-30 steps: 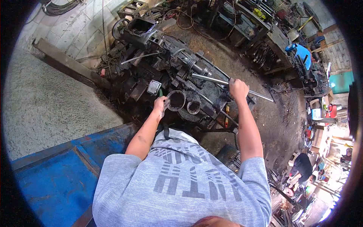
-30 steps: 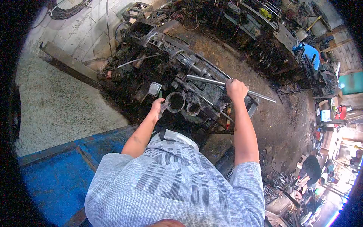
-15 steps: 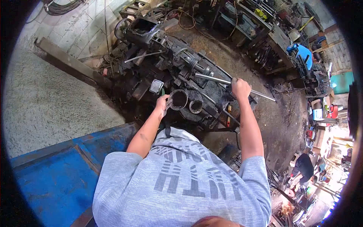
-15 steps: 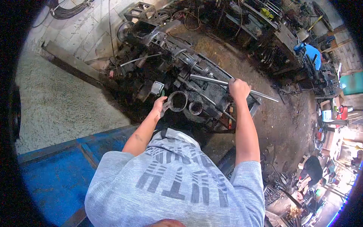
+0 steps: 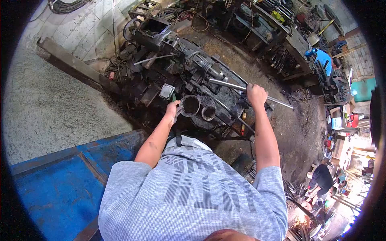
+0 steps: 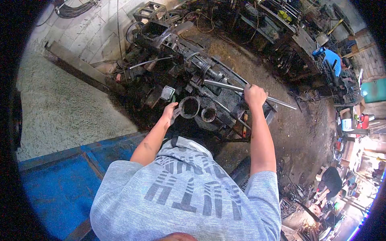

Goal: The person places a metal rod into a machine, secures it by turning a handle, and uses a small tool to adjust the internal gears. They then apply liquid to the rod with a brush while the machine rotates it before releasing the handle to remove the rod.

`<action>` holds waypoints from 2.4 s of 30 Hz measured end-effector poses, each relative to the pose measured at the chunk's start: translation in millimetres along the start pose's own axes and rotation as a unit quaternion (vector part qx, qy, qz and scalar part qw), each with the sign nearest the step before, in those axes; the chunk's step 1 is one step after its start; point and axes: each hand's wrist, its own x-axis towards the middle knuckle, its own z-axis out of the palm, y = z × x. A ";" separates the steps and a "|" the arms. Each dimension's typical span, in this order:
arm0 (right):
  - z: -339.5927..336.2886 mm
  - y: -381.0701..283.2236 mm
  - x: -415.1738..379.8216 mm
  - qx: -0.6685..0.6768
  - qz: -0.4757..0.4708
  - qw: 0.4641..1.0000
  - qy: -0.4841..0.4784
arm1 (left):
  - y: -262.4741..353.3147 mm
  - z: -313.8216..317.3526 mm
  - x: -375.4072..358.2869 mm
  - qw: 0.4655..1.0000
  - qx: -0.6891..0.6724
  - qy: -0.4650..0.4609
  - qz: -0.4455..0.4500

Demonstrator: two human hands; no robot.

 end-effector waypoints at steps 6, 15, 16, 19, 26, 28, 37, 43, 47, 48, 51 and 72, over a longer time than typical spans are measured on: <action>-8.2 -3.5 -3.4 -0.010 0.009 1.000 -0.012 | -8.5 -8.9 12.5 1.000 0.019 -0.007 -0.009; -11.9 -2.0 -4.0 0.001 0.006 1.000 -0.027 | -8.5 -6.0 10.1 1.000 0.001 0.005 -0.008; -10.5 -1.1 -3.7 0.003 0.007 1.000 -0.027 | -8.1 -7.7 11.3 1.000 0.009 0.000 -0.010; -8.7 3.1 -4.2 0.005 0.007 1.000 -0.028 | -8.7 -9.3 13.2 1.000 0.015 0.002 -0.010; -8.2 4.9 -5.2 0.010 -0.008 1.000 -0.012 | -9.5 -8.6 11.6 1.000 0.025 -0.004 -0.002; -9.8 5.8 -6.3 0.015 -0.010 1.000 -0.007 | -7.8 -5.3 9.0 1.000 0.030 0.001 0.006; -12.8 6.5 -7.8 0.007 0.002 1.000 -0.023 | -9.9 -2.2 8.1 0.999 0.030 0.004 0.018; -10.2 5.1 -6.1 -0.006 0.011 1.000 -0.026 | -6.5 3.0 2.1 0.998 0.053 0.015 0.021; -9.4 9.3 -6.9 0.002 0.004 1.000 -0.012 | -7.5 9.2 -0.1 0.997 0.033 0.049 0.047; -9.3 8.7 -7.1 -0.004 0.002 1.000 -0.012 | -6.6 10.4 -2.5 0.997 0.033 0.049 0.046; -12.4 7.1 -7.5 -0.004 0.010 1.000 -0.018 | -3.0 9.1 -4.2 0.998 0.053 0.033 0.016; -13.7 11.9 -11.3 -0.010 0.015 1.000 -0.008 | -19.3 2.5 13.5 0.998 0.028 0.042 0.040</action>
